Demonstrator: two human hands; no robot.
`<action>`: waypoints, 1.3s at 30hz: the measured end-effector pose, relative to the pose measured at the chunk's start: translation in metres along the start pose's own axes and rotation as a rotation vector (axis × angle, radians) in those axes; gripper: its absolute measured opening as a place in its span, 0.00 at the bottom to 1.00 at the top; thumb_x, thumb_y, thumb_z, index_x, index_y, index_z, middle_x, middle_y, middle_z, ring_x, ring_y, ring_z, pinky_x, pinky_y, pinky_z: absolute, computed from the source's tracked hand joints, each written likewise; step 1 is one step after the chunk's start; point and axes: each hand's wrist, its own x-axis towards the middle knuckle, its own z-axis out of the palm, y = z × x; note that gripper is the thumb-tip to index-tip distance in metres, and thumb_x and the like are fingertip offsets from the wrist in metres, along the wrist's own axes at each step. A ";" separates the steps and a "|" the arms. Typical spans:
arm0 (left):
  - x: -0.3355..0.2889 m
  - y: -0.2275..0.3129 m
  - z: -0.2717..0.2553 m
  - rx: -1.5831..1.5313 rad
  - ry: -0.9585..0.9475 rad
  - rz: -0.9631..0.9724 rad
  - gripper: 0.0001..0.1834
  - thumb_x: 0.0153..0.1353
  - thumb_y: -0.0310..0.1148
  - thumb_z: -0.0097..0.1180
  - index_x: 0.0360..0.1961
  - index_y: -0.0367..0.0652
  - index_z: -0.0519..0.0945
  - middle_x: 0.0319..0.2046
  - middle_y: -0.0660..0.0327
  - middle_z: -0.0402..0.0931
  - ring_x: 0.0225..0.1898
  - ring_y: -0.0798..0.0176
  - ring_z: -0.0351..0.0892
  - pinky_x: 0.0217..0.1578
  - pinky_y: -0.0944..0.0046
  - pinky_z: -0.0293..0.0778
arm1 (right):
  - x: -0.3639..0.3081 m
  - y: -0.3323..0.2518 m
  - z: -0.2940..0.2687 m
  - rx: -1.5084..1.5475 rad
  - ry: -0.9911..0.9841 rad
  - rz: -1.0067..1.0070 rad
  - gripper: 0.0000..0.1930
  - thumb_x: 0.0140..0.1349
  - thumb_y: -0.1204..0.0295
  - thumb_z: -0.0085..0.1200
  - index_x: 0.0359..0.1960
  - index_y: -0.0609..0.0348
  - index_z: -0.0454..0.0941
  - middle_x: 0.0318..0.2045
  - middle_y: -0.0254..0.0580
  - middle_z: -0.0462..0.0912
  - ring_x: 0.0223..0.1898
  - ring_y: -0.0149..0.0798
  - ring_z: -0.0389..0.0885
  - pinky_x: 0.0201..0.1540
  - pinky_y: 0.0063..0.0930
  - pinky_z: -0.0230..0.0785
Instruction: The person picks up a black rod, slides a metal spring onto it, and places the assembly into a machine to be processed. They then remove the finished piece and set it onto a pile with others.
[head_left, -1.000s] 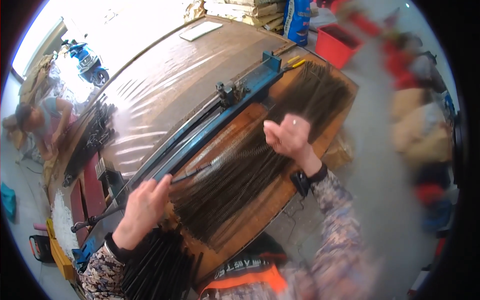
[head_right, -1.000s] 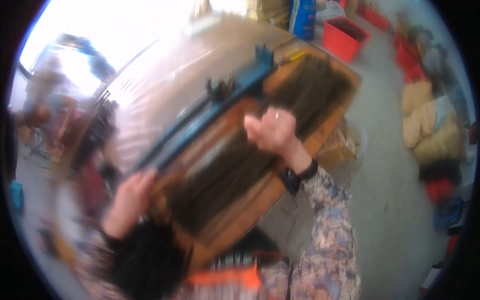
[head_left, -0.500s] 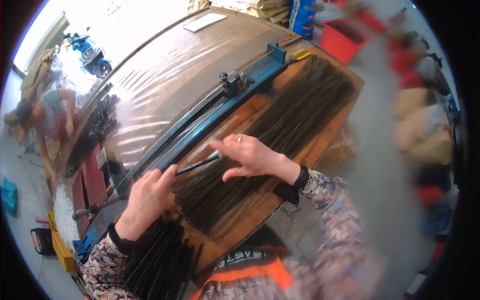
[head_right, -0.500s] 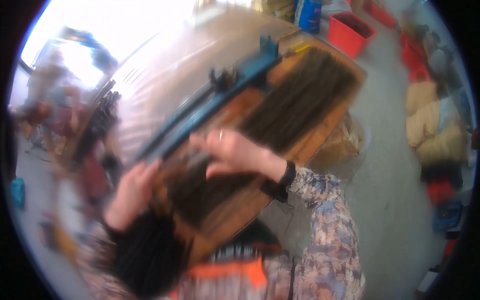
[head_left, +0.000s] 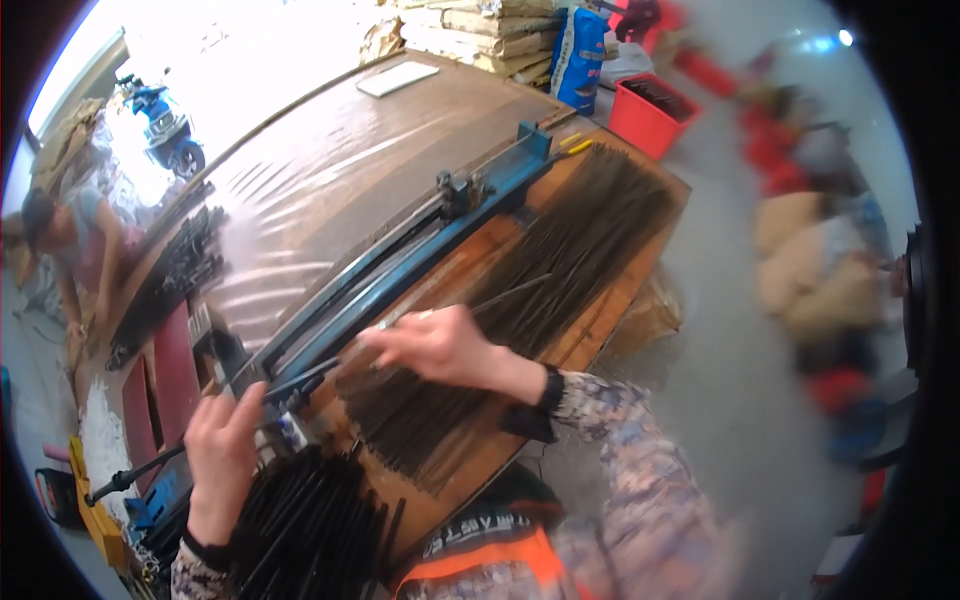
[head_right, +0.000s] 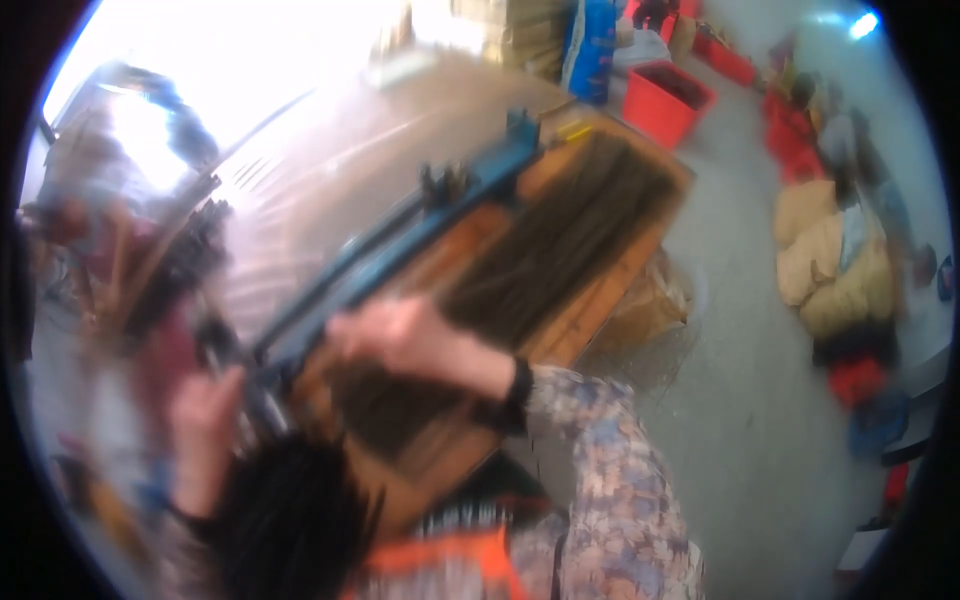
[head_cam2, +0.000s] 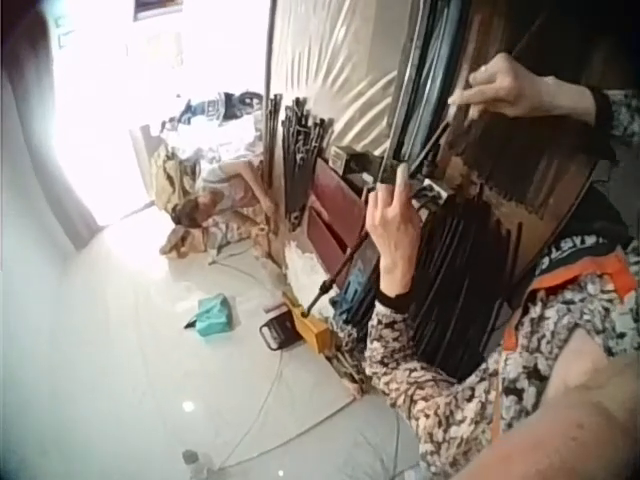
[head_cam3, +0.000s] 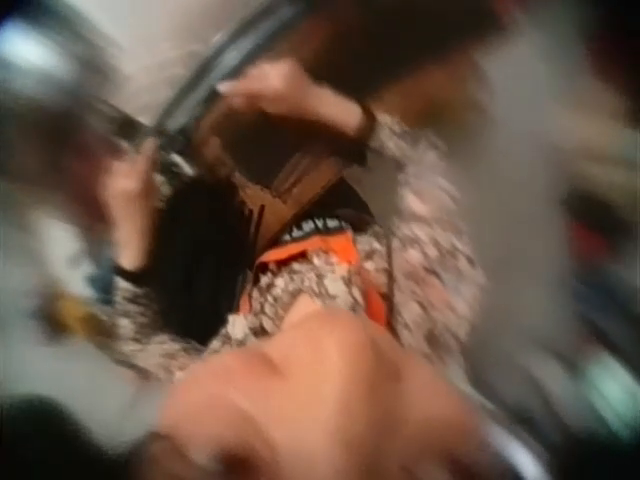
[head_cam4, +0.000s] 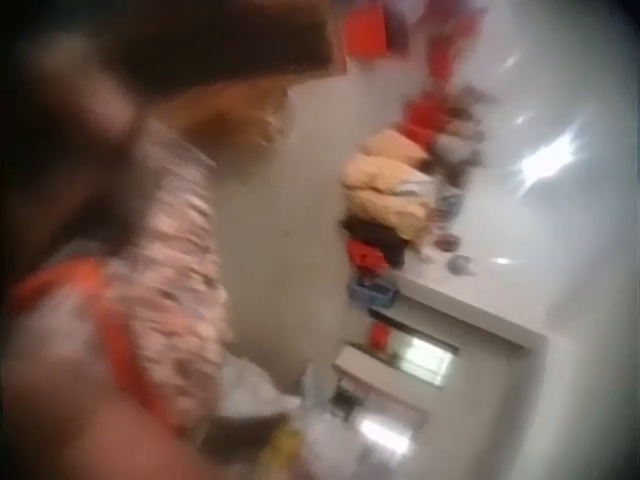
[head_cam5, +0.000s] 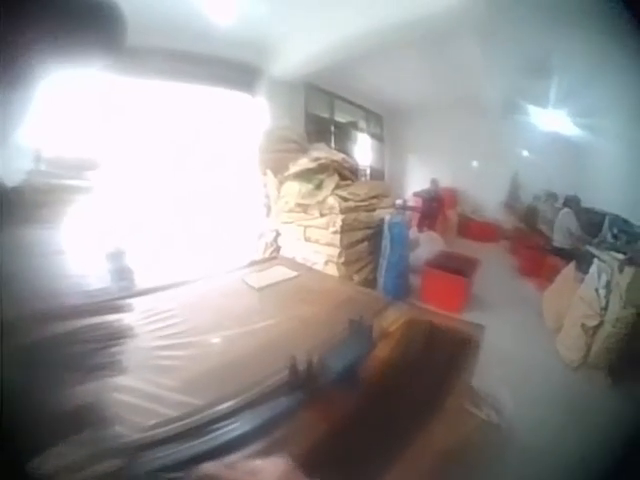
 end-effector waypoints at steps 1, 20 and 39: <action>0.001 0.012 -0.005 -0.021 -0.046 0.044 0.18 0.53 0.20 0.59 0.46 0.44 0.83 0.23 0.57 0.67 0.27 0.53 0.70 0.28 0.54 0.68 | 0.017 -0.021 0.017 0.038 -0.014 -0.077 0.26 0.58 0.61 0.66 0.59 0.47 0.80 0.21 0.32 0.76 0.18 0.31 0.76 0.22 0.26 0.71; -0.142 0.022 -0.111 0.179 0.270 -0.532 0.13 0.64 0.23 0.58 0.50 0.42 0.80 0.28 0.52 0.75 0.28 0.48 0.76 0.30 0.55 0.71 | 0.108 -0.038 0.081 0.507 -0.433 0.030 0.07 0.61 0.63 0.65 0.36 0.49 0.89 0.30 0.34 0.87 0.32 0.31 0.82 0.47 0.30 0.65; -0.166 -0.061 -0.055 0.042 0.165 -0.589 0.12 0.64 0.32 0.58 0.48 0.51 0.83 0.27 0.54 0.76 0.31 0.47 0.80 0.31 0.51 0.75 | 0.080 0.083 -0.030 -0.323 -0.311 -0.183 0.05 0.59 0.78 0.53 0.31 0.54 0.81 0.29 0.40 0.83 0.44 0.46 0.77 0.59 0.43 0.57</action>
